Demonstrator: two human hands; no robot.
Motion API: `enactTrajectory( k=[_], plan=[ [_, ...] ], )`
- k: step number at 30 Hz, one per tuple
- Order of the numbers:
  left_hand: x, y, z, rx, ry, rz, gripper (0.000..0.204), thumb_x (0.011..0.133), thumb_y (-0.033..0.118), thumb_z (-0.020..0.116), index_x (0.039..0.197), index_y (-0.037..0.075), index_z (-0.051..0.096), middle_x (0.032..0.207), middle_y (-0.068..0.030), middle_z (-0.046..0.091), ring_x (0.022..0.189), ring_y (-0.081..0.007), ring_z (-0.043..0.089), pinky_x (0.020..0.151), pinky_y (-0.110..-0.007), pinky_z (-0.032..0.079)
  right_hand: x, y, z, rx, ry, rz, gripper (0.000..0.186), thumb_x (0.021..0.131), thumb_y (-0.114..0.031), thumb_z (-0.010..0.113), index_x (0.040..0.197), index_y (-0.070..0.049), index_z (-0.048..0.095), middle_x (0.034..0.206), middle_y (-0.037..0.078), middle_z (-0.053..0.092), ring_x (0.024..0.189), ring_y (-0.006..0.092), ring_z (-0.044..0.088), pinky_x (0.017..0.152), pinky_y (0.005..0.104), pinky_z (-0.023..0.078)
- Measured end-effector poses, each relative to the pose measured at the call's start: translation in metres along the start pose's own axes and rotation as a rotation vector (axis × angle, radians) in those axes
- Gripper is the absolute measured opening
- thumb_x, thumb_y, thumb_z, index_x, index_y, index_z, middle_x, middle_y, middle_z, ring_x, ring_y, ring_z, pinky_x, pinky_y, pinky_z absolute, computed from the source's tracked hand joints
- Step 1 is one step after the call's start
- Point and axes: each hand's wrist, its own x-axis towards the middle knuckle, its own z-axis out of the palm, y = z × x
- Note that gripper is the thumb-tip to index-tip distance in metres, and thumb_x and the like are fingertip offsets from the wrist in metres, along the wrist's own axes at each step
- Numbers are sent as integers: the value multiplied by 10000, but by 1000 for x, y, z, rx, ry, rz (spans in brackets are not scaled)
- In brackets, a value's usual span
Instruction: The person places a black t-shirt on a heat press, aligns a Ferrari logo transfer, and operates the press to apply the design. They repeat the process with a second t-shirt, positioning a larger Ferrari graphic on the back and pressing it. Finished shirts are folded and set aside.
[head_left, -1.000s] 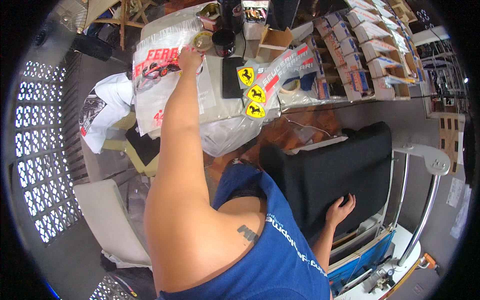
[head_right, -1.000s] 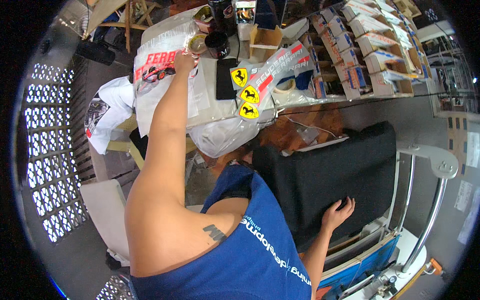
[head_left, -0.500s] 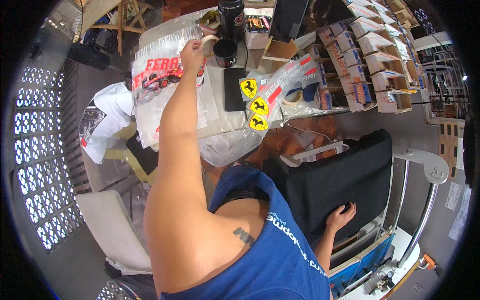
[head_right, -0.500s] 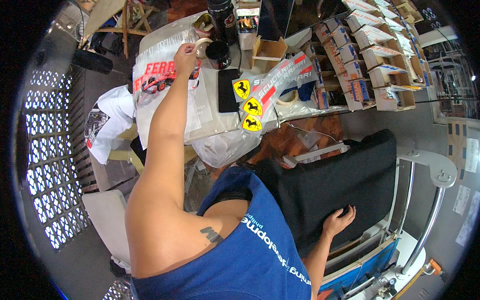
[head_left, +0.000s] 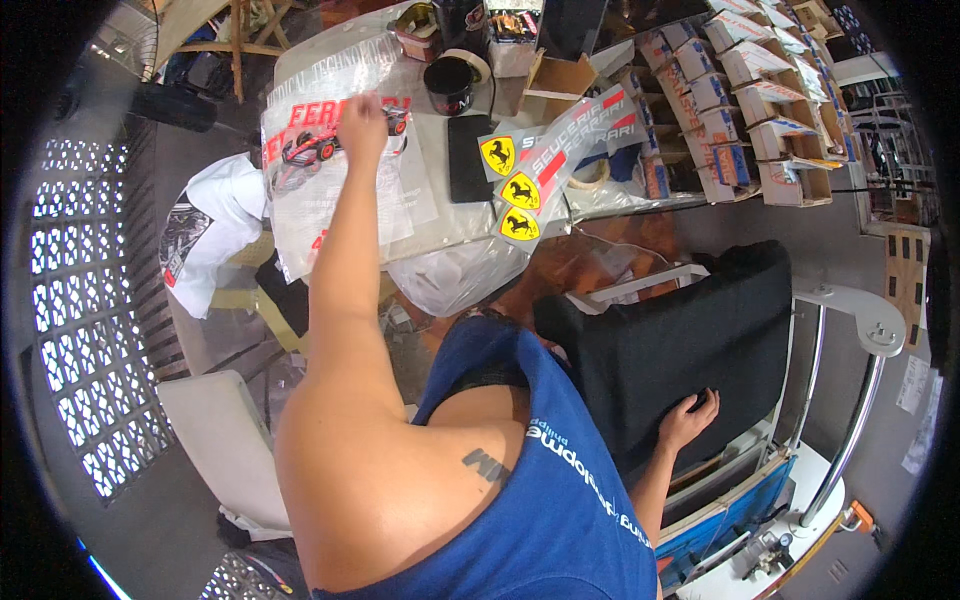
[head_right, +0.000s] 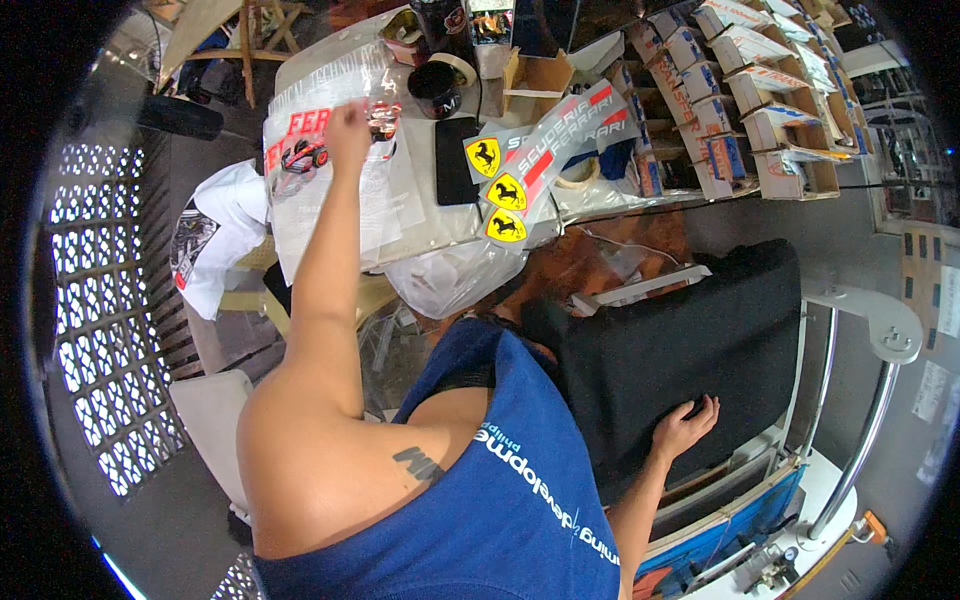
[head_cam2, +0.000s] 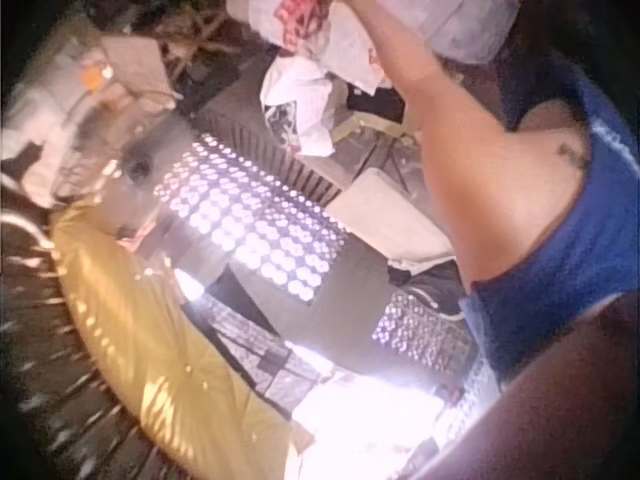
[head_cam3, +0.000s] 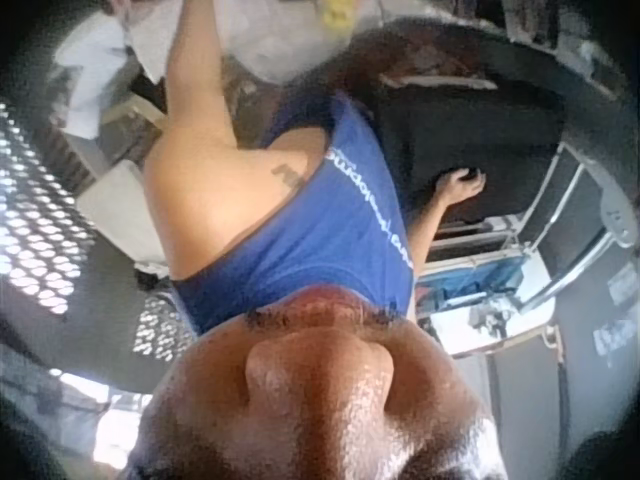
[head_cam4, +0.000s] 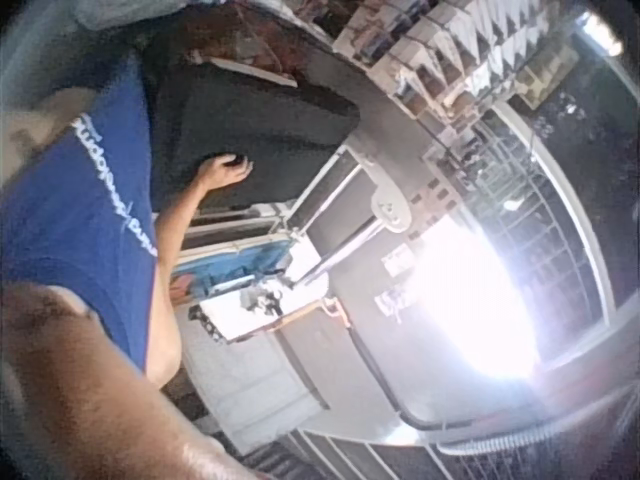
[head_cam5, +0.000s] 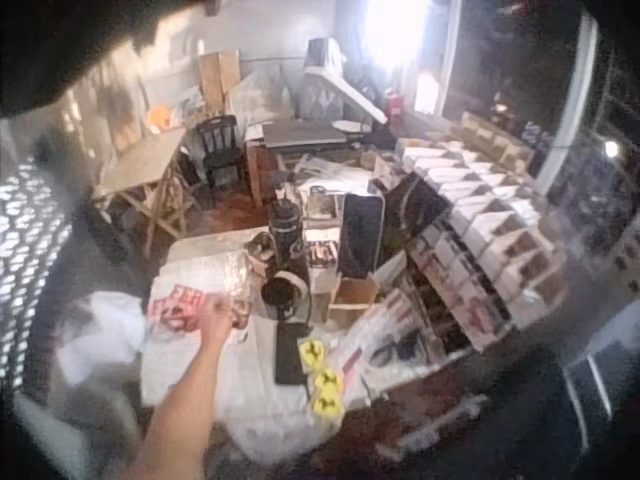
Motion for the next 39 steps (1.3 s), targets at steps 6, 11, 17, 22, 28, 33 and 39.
enactTrajectory(
  k=[6,11,17,22,28,33,39],
  plan=[
    [-155,-63,-96,611,-410,331,527,996,380,590,1447,110,554,1579,-143,418,1508,-363,303,1209,-653,209,0,2,2,17,-22,22,397,987,-178,541,1322,30,585,1472,235,496,1382,409,460,1154,488,377],
    [-156,-86,-88,563,-510,236,494,1061,320,497,1504,100,506,1616,-159,392,1533,-346,286,1226,-626,200,2,10,7,11,-6,-32,397,978,-179,551,1319,20,594,1460,234,504,1373,409,467,1141,490,393],
    [-49,-54,-167,203,-170,-72,407,1096,296,453,1291,2,657,1248,-247,691,1189,-401,647,1020,-448,479,5,8,-3,100,70,-37,345,956,-140,614,1260,25,629,1387,220,567,1314,396,524,1114,488,423],
    [1,87,-243,43,-111,85,513,1085,371,506,1339,-61,617,1289,-254,682,1239,-330,644,1054,-367,458,18,-41,-31,437,142,10,241,949,-92,672,1158,26,690,1180,180,697,1116,334,662,1017,431,507],
    [-196,298,-178,-182,-804,413,441,1098,245,491,1381,-80,582,1394,-260,620,1342,-335,573,1147,-420,407,13,-143,-78,1198,-339,188,334,983,-283,698,1180,-15,729,1120,98,740,1004,187,696,909,335,545],
    [-377,373,-137,-390,-1678,535,454,1071,226,512,1419,-66,532,1407,-299,583,1345,-412,555,1122,-419,429,-11,-129,-79,1414,-194,459,411,977,-277,710,1254,16,628,1098,118,717,965,185,670,861,345,553],
    [-383,348,-85,-609,-1628,1118,411,939,198,701,1299,10,640,1361,-225,622,1337,-427,536,1187,-512,356,-64,-8,-79,1708,-218,1016,222,1019,-85,586,1226,-8,619,1100,125,712,916,233,723,740,405,647]
  ],
)
